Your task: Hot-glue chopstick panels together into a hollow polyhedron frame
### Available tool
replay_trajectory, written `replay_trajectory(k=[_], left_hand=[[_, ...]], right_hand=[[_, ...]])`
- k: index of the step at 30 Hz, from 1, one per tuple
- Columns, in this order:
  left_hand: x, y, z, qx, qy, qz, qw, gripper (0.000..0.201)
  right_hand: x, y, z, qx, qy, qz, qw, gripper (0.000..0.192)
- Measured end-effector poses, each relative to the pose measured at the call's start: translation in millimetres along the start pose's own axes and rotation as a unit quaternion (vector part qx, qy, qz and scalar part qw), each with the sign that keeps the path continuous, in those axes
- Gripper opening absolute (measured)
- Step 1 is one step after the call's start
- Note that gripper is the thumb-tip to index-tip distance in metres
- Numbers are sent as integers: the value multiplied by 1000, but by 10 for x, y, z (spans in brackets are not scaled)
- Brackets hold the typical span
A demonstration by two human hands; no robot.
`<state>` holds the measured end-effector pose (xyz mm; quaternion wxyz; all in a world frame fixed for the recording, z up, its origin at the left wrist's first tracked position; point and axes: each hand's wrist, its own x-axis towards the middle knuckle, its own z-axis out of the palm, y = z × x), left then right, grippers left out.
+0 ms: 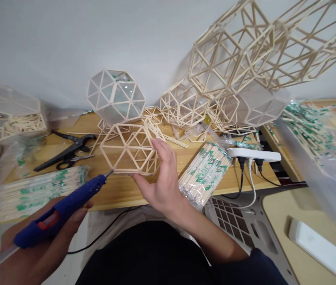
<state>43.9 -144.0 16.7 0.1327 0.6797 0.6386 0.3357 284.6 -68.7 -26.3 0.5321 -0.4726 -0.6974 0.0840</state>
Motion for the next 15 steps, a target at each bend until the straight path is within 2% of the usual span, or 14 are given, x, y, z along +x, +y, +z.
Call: replay_trajectory(k=[15], left_hand=[[-12,28,42,15,-7,26,1000,16]], right_hand=[[-8,-5,11,0,2,0,1000,84]])
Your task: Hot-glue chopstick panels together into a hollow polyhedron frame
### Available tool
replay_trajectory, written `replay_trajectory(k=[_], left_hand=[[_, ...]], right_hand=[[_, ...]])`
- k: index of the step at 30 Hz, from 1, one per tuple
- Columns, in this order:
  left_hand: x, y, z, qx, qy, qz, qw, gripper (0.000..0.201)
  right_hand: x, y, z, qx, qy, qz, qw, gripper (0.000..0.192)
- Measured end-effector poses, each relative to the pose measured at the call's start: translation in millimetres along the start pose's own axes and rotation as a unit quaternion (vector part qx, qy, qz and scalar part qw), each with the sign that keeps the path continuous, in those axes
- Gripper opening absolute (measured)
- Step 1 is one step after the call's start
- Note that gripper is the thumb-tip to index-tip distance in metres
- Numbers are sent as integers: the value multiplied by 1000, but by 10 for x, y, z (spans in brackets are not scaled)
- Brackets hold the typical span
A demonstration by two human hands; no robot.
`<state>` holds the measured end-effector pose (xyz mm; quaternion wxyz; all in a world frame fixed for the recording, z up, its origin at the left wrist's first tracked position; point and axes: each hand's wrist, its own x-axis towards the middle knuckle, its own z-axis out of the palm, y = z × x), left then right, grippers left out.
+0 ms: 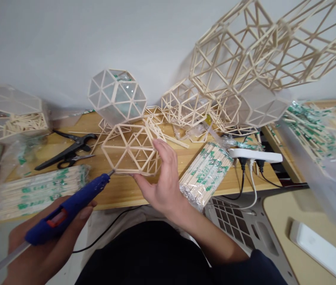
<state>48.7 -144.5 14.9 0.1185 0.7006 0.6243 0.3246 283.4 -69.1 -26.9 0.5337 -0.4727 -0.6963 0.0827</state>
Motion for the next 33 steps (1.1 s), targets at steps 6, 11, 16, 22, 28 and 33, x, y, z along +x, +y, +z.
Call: replay_trajectory(k=[6,11,16,22,28,33], left_hand=[[-5,9,21,23,8,17,1000,18],[-15,33,12,36,2,0,999,20],[-34,-71,-76,-11,-10,-7,1000,16],[95,-498,-181,88,37,-60,994,19],[308,-1073,52,205,21,-53,977,22],[350,-1256,138,226,-13,-20,974,29]], right_hand=[[-18,-10,-7,2,-5,3,1000,85],[-26,-11,-6,-6,-7,7,1000,84],[-40,11,10,18,-5,25,1000,85],[-35,45,0,91,-1,93,992,89],[51,47,-18,179,-21,107,978,83],[102,137,-30,264,-67,110,956,80]])
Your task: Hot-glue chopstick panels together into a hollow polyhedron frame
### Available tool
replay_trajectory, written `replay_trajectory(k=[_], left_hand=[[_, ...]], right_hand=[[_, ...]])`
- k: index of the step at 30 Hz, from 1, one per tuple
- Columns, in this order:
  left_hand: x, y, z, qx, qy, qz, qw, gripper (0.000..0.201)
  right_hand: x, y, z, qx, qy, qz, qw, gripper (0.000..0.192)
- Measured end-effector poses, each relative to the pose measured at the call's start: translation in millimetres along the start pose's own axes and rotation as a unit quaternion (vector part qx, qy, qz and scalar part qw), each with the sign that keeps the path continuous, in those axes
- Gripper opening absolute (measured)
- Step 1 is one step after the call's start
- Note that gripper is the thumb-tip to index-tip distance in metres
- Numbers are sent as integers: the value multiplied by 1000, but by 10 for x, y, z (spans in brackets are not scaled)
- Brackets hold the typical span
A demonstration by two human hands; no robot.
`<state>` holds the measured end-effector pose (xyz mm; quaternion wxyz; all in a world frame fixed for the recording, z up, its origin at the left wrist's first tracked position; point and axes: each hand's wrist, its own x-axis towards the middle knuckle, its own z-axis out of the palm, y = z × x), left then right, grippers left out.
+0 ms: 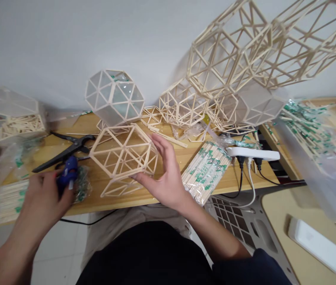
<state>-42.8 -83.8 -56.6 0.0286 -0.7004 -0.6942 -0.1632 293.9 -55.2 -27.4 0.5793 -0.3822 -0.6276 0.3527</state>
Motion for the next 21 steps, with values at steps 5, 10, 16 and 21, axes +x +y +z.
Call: replay_trajectory(k=[5,10,16,21], left_hand=[[109,195,-293,88,-99,-11,991,50],[350,688,-838,-67,6,164,984,45],[795,1085,-1080,-126,-183,376,900,94],[954,1201,-924,-158,-241,426,857,112]], right_hand=[[89,18,-94,56,-63,41,996,84],[276,-60,-229,94,-186,68,976,91],[601,60,-372,133,-360,45,922,104],[728,153,-413,127,-385,16,914,112]])
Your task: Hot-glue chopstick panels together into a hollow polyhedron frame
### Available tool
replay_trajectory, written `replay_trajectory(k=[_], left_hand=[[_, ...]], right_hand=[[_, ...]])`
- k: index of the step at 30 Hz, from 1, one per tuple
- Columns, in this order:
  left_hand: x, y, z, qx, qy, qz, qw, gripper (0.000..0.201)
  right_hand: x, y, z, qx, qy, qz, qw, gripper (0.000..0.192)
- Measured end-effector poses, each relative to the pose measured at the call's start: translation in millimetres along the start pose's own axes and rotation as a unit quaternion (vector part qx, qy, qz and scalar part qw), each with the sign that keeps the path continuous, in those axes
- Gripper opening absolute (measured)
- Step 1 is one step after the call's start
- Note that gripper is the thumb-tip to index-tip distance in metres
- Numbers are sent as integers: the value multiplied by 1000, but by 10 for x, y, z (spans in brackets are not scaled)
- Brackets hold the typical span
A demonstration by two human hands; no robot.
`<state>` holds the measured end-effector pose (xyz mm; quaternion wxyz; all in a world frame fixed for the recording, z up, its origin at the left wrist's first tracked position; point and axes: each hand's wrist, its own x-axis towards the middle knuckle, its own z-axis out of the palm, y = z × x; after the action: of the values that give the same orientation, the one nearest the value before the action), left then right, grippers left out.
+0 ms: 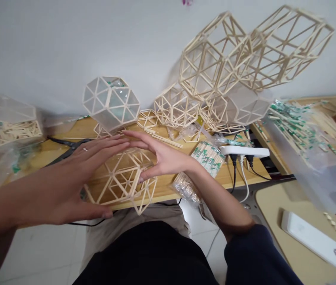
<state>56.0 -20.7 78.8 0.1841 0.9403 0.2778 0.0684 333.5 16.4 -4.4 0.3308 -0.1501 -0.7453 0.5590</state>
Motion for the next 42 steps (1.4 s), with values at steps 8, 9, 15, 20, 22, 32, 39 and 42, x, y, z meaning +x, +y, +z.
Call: replay_trajectory(k=[8,9,15,20,22,32,39,42], left_hand=[[72,46,4,13,-27,1,1000,103],[90,51,0,18,-26,5,999,98],[119,78,42,48,7,13,999,76],[67,98,86,32,13,-10,999,78],[64,106,98,11,15,-22,1000,77],[80,152,112,2,32,-6,999,31],[99,213,162,33,47,-1,998,19],[96,222,178,34,57,-13,998,16]], right_hand=[[-19,-64,36,-57,70,18,996,108],[-30,-90,50,-76,89,27,993,106],[-210,-345,215,-189,168,65,965,74],[-343,-447,430,-213,136,43,966,92],[-353,-436,496,-213,153,54,963,92],[-325,-415,600,-224,183,37,956,74],[-322,-376,616,-220,197,26,955,70],[-320,-377,624,-218,203,27,954,69]])
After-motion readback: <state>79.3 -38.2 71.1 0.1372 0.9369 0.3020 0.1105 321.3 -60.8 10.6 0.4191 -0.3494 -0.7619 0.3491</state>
